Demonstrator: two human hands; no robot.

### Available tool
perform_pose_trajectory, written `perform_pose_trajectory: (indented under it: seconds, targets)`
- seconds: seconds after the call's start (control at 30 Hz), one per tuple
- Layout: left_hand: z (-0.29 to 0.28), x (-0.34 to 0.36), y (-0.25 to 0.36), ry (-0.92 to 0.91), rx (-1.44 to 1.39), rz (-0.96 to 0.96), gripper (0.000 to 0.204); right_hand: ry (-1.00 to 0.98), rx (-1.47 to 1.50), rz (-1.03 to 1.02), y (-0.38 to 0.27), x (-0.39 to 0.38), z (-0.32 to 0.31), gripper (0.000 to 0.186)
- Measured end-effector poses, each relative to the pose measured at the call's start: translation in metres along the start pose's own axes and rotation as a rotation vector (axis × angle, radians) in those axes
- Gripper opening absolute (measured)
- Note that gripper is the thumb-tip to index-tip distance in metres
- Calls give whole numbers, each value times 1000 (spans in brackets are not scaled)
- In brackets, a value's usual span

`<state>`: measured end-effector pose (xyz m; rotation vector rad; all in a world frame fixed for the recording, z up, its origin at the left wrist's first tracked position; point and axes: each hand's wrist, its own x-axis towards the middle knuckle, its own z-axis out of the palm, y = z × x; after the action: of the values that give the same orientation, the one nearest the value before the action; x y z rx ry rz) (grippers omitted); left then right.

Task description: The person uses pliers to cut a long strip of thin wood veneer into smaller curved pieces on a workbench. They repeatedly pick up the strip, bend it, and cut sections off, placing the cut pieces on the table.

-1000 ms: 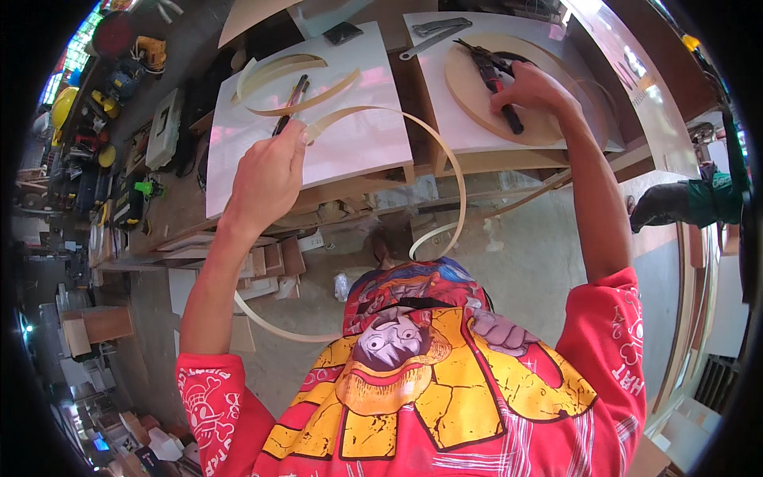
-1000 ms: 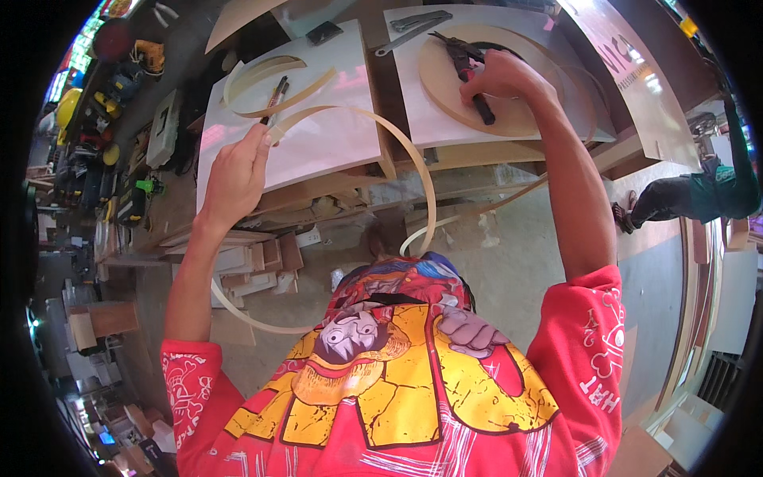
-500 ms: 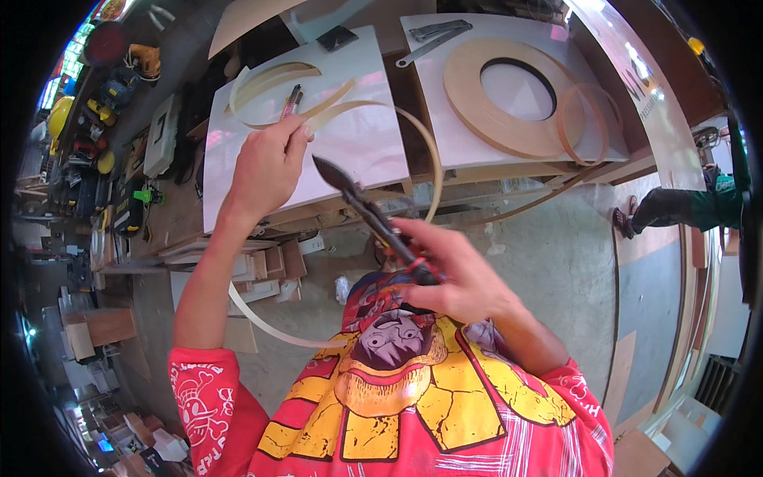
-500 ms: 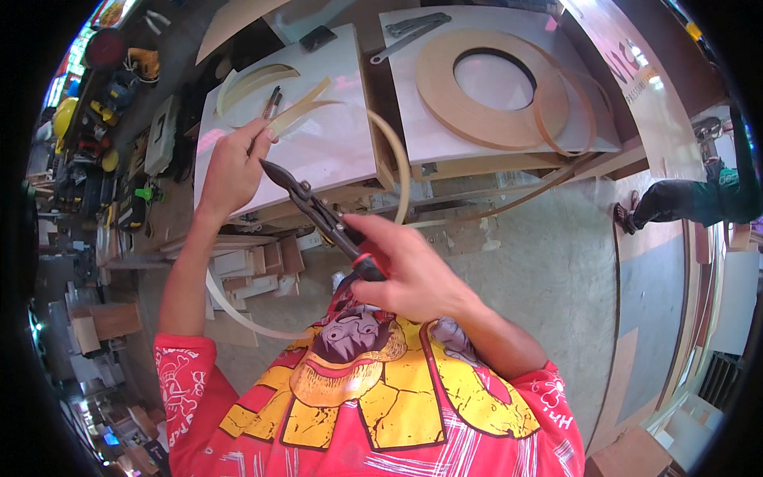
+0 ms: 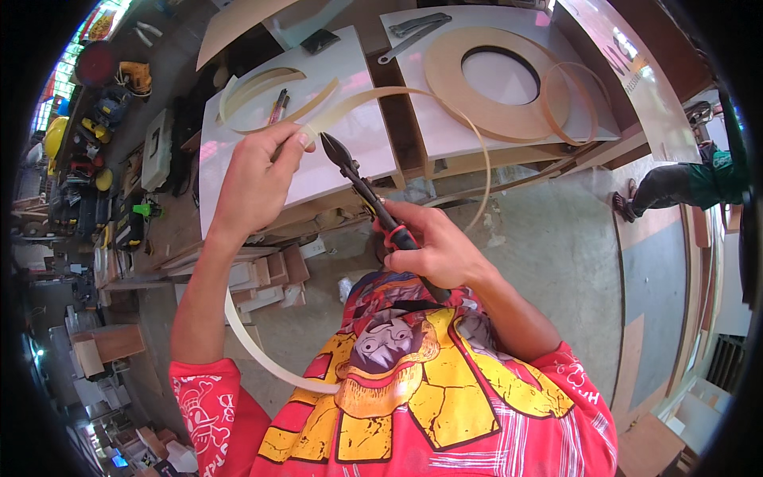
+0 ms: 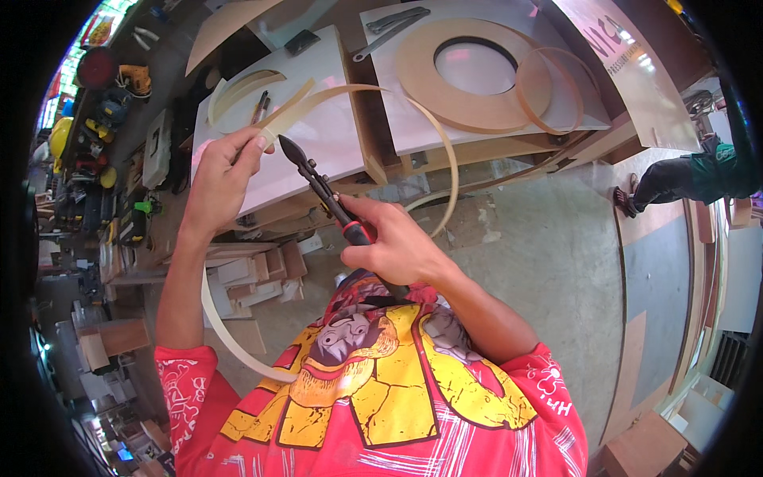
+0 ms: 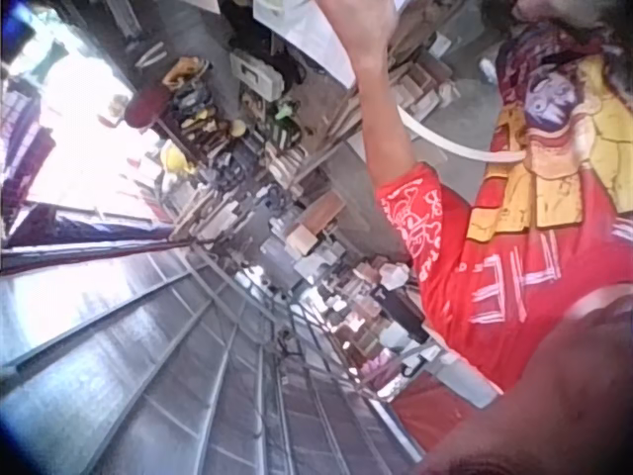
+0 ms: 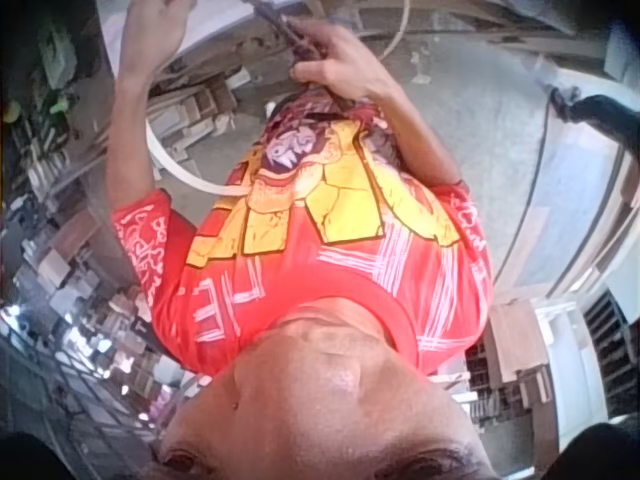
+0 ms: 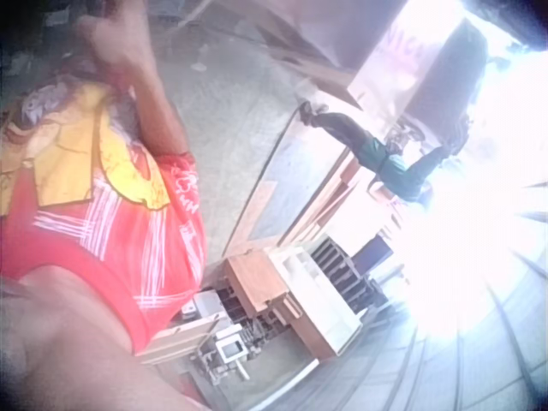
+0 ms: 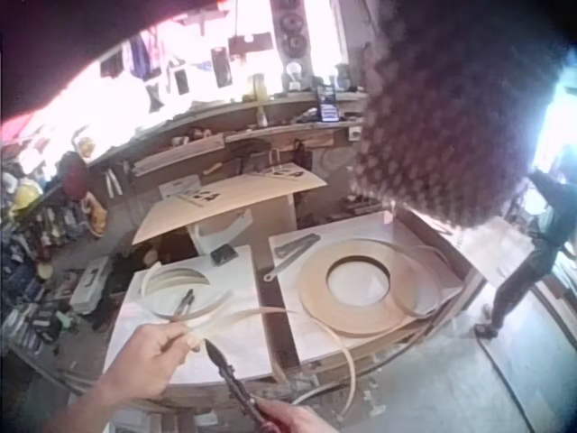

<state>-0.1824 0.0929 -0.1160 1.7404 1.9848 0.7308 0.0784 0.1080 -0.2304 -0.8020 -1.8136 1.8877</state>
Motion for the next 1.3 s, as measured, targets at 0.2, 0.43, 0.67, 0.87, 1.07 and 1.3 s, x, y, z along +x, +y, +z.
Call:
perform_pose_trajectory:
  seconds: [0.2,0.43,0.67,0.87,1.07,1.3]
  targets:
    - [-8,-8,-3,-52,-71,-47,28,-9,5,-22,-8,5,4,65]
    - [-8,-14,-9,-20,-108,1,27,15,-54,-111,-10,12,5,67]
    - [-5,-18,-9,-17,-142,-4,27,82,-242,-291,-9,15,3,75]
    - [-3,-18,-8,-14,-144,4,28,92,-269,-252,-15,10,0,76]
    - [3,-18,-17,-15,-213,22,29,109,-370,-254,-25,5,-1,60]
    - [6,-14,-22,-59,-252,4,29,178,-418,-288,-18,6,4,42]
